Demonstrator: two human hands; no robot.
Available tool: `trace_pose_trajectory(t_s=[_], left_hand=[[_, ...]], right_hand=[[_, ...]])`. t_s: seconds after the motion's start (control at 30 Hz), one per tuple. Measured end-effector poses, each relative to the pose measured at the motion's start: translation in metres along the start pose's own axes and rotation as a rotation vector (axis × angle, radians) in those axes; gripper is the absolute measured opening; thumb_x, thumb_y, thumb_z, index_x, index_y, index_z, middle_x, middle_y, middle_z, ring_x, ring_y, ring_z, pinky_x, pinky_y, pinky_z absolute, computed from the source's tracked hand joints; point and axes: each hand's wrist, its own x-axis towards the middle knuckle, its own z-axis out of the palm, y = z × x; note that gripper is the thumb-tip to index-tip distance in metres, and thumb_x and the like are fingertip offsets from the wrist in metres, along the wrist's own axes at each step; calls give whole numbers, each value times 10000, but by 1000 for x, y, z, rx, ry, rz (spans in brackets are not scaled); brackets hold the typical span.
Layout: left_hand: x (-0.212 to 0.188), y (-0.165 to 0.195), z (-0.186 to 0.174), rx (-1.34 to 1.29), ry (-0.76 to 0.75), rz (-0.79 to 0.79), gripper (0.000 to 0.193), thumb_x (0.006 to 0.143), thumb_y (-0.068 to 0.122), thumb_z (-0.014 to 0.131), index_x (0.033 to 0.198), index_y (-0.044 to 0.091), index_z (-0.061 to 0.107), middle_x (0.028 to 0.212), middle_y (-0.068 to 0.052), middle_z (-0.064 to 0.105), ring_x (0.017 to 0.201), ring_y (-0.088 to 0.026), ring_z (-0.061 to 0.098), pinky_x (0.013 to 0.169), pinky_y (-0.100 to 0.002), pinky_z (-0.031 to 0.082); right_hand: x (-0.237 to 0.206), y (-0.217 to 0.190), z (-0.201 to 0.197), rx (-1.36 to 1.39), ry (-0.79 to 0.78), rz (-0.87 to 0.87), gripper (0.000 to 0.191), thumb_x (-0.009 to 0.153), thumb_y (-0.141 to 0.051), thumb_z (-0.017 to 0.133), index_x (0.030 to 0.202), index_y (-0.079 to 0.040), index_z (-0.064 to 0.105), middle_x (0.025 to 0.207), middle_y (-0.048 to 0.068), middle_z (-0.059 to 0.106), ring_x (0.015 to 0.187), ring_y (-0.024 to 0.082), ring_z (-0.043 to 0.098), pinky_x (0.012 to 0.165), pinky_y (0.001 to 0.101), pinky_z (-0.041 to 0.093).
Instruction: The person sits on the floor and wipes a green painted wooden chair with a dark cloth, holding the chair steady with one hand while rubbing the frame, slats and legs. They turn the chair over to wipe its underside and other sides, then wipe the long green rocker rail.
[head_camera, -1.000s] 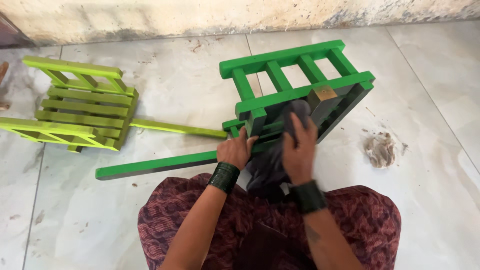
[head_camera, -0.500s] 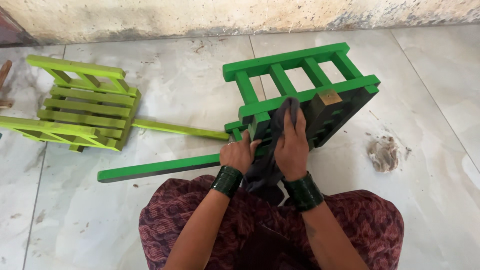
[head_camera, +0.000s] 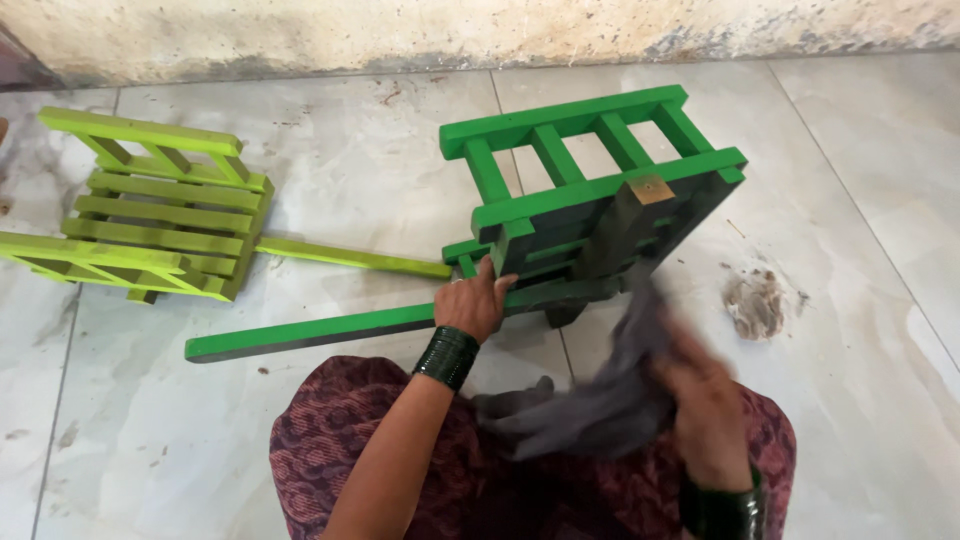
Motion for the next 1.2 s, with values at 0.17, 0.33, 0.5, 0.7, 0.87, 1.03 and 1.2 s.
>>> trace_pose_trajectory(t_s=[0.17, 0.33, 0.5, 0.7, 0.87, 1.03, 1.2], left_hand=[[0, 0, -3, 22, 6, -23, 581, 993, 567, 516, 1315, 93, 611, 546, -148, 636, 494, -347, 643, 446, -468, 461], [-5, -2, -8, 11, 44, 8, 605, 997, 574, 521, 1309, 64, 614, 536, -156, 629, 478, -350, 642, 439, -468, 473], [-4, -1, -11, 13, 63, 36, 586, 1009, 571, 510, 1262, 56, 626, 538, -145, 628, 487, -354, 641, 442, -480, 468], [-6, 1, -13, 11, -4, 0, 571, 1012, 563, 505, 1266, 63, 615, 577, -158, 650, 522, -371, 655, 462, -495, 482], [-4, -3, -14, -9, 3, 42, 569, 1004, 531, 511, 1283, 43, 602, 581, -175, 660, 534, -391, 660, 465, -504, 487], [-7, -4, -15, 12, -7, 6, 587, 1012, 568, 505, 1299, 65, 598, 581, -162, 652, 528, -372, 655, 470, -493, 485], [-5, -4, -15, 25, -35, 6, 615, 1008, 573, 503, 1335, 59, 585, 565, -153, 647, 503, -364, 645, 457, -485, 478]], right_hand=[[80, -8, 65, -859, 203, -1039, 599, 998, -50, 555, 1576, 33, 419, 1272, 251, 554, 1128, 419, 619, 959, 448, 526], [124, 39, 97, -1065, 286, -712, 606, 954, -142, 548, 1534, -10, 433, 1280, 298, 533, 925, 494, 637, 718, 535, 538], [121, 67, 74, -1205, 118, -262, 690, 915, -264, 563, 1564, -76, 422, 1115, 300, 695, 980, 490, 668, 836, 562, 526], [126, 78, 84, -795, 138, -638, 604, 969, -260, 577, 1474, 57, 479, 1140, 330, 686, 1063, 481, 669, 866, 507, 561], [116, 82, 110, -934, 33, -695, 664, 879, -258, 613, 1467, 20, 478, 1159, 291, 684, 976, 460, 675, 823, 521, 548], [122, 54, 81, -1205, 5, -682, 600, 844, -232, 613, 1441, -186, 575, 1175, 181, 721, 973, 415, 693, 810, 533, 562], [132, 36, 61, -1328, 110, -459, 685, 846, -243, 593, 1520, -172, 498, 951, 242, 729, 849, 461, 690, 754, 576, 546]])
